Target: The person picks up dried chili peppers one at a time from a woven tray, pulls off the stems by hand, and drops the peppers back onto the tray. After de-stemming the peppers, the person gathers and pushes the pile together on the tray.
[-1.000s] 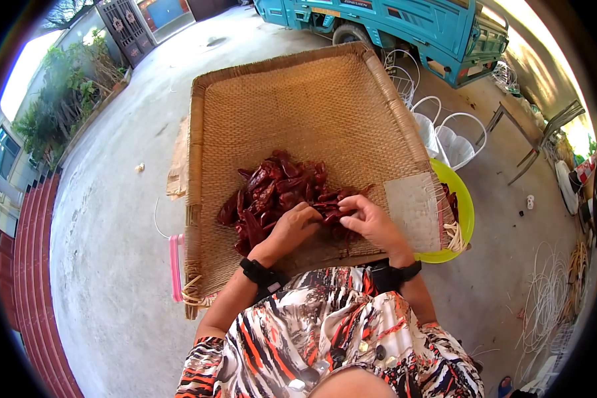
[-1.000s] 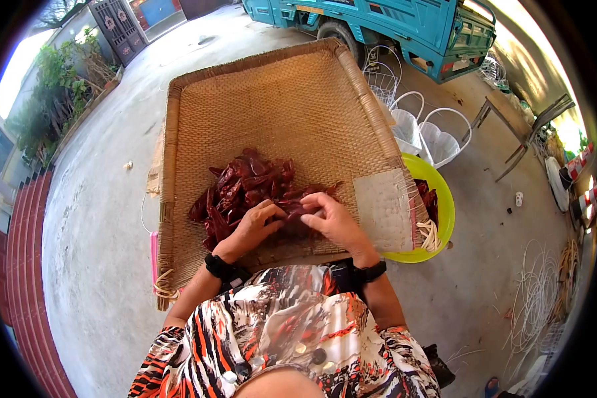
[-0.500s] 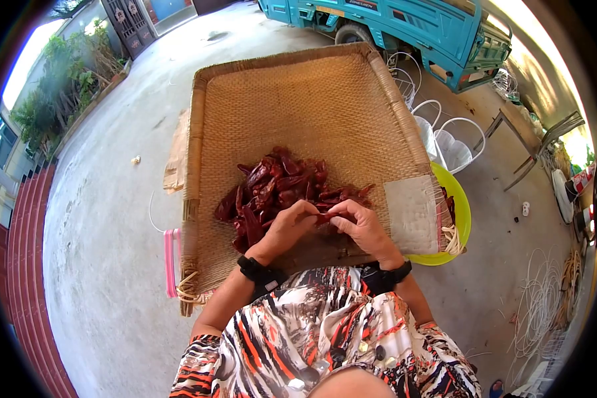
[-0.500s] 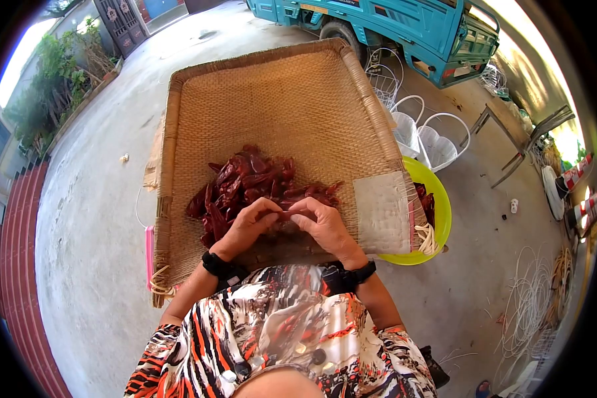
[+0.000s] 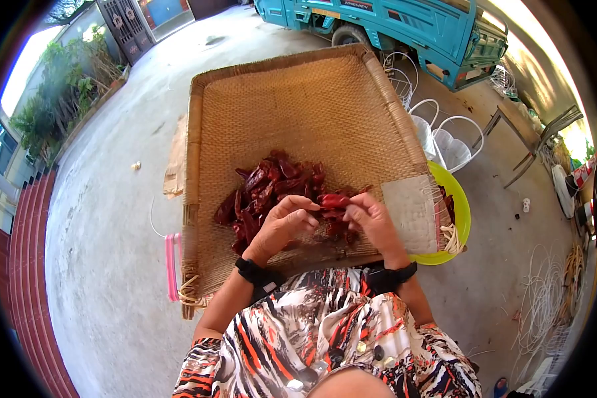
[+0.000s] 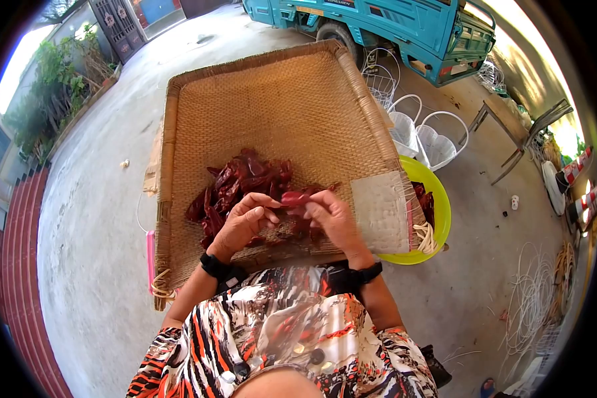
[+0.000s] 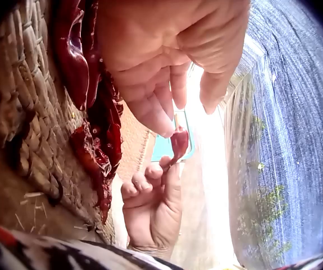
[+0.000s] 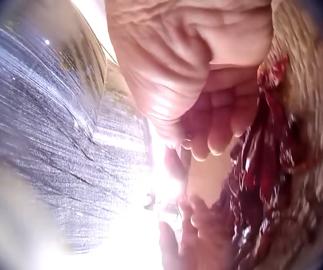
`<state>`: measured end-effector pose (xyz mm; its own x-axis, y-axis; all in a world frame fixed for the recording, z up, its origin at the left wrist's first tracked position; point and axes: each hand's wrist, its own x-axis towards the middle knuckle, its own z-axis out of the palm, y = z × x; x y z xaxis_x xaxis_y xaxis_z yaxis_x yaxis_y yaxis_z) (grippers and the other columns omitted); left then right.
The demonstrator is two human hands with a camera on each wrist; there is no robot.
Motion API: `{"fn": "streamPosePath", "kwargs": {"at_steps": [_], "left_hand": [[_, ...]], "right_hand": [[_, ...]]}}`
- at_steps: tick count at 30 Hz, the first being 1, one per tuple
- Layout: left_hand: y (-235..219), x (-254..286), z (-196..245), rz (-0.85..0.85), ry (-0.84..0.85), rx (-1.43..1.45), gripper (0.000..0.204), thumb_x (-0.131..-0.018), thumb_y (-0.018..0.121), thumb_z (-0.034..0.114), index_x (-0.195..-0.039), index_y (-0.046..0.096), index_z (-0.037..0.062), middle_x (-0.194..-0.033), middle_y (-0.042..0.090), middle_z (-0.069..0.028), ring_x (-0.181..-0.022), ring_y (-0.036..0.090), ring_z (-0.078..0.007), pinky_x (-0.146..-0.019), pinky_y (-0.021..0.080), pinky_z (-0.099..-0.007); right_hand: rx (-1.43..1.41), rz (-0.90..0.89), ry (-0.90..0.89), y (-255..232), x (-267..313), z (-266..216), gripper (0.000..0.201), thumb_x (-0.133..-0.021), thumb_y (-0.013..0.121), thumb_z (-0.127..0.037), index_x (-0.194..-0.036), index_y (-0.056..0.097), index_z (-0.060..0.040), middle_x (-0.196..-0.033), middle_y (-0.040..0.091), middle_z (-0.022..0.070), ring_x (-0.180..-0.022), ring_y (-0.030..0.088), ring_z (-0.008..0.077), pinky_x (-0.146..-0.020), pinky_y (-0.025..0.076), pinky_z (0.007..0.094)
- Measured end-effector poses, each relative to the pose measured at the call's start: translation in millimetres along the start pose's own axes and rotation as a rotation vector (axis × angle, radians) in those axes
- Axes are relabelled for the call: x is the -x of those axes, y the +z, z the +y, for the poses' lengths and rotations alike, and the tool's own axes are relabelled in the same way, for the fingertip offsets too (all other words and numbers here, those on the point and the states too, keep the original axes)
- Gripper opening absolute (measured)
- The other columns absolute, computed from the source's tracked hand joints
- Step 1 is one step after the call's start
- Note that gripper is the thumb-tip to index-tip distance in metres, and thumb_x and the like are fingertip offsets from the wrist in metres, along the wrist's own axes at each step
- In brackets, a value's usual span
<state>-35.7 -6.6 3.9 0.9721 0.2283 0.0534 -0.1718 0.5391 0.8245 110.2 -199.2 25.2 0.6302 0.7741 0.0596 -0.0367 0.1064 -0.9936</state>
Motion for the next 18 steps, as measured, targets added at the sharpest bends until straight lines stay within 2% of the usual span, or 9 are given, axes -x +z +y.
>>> {"fn": "streamPosePath", "kwargs": {"at_steps": [3,5,8,11,14,17,18], "left_hand": [[-5,-1,-1,-0.011,0.043,0.049,0.024,-0.098,0.057,0.020,-0.117,0.056,0.0053,-0.109,0.066,-0.0101,-0.095,0.065,-0.0179,-0.080,0.053,-0.0291],[-10,-2,-2,-0.004,0.041,0.045,0.024,-0.098,0.056,0.021,-0.117,0.056,0.0053,-0.110,0.066,-0.0113,-0.094,0.065,-0.0185,-0.081,0.053,-0.0302],[-11,-2,-2,0.010,0.049,0.036,0.023,-0.099,0.055,0.020,-0.116,0.056,0.0050,-0.108,0.066,-0.0110,-0.093,0.066,-0.0188,-0.081,0.054,-0.0314],[-13,-3,-3,0.051,0.061,0.013,0.021,-0.099,0.055,0.019,-0.114,0.056,0.0050,-0.105,0.066,-0.0105,-0.092,0.066,-0.0188,-0.080,0.054,-0.0315],[-14,-3,-3,0.076,0.059,0.008,0.020,-0.099,0.055,0.019,-0.112,0.057,0.0050,-0.103,0.066,-0.0099,-0.091,0.066,-0.0187,-0.080,0.053,-0.0316],[-17,-4,-5,0.091,0.049,-0.011,0.019,-0.099,0.055,0.019,-0.111,0.057,0.0053,-0.103,0.066,-0.0095,-0.090,0.065,-0.0184,-0.080,0.053,-0.0318],[-18,-4,-5,0.091,0.050,-0.012,0.018,-0.099,0.055,0.019,-0.111,0.057,0.0055,-0.102,0.066,-0.0093,-0.090,0.065,-0.0182,-0.080,0.053,-0.0317]], "right_hand": [[-0.187,0.274,-0.100,-34,-4,0,0.016,-0.097,0.060,-0.024,-0.097,0.063,-0.0081,-0.082,0.066,0.0020,-0.067,0.058,0.0063,-0.064,0.048,0.0216],[-0.421,0.472,-0.179,-61,-4,1,0.018,-0.097,0.059,-0.028,-0.100,0.064,-0.0101,-0.081,0.066,-0.0003,-0.067,0.058,0.0080,-0.064,0.049,0.0231],[-0.796,0.572,-0.242,-105,0,1,0.021,-0.097,0.058,-0.030,-0.100,0.065,-0.0101,-0.083,0.067,-0.0011,-0.069,0.059,0.0092,-0.066,0.050,0.0263],[-1.113,0.547,-0.302,-139,6,10,0.023,-0.098,0.057,-0.030,-0.103,0.066,-0.0097,-0.085,0.068,-0.0004,-0.071,0.060,0.0107,-0.069,0.052,0.0288],[-1.066,0.492,-0.244,-135,6,10,0.023,-0.096,0.060,-0.030,-0.102,0.064,-0.0081,-0.089,0.068,0.0000,-0.073,0.060,0.0114,-0.068,0.050,0.0255],[-0.578,0.414,-0.107,-94,-1,8,0.020,-0.096,0.060,-0.025,-0.104,0.063,-0.0073,-0.093,0.068,0.0016,-0.073,0.060,0.0111,-0.068,0.050,0.0236],[-0.336,0.372,-0.054,-70,-3,3,0.020,-0.096,0.060,-0.024,-0.107,0.062,-0.0070,-0.094,0.068,0.0018,-0.075,0.062,0.0114,-0.067,0.051,0.0233]]}}
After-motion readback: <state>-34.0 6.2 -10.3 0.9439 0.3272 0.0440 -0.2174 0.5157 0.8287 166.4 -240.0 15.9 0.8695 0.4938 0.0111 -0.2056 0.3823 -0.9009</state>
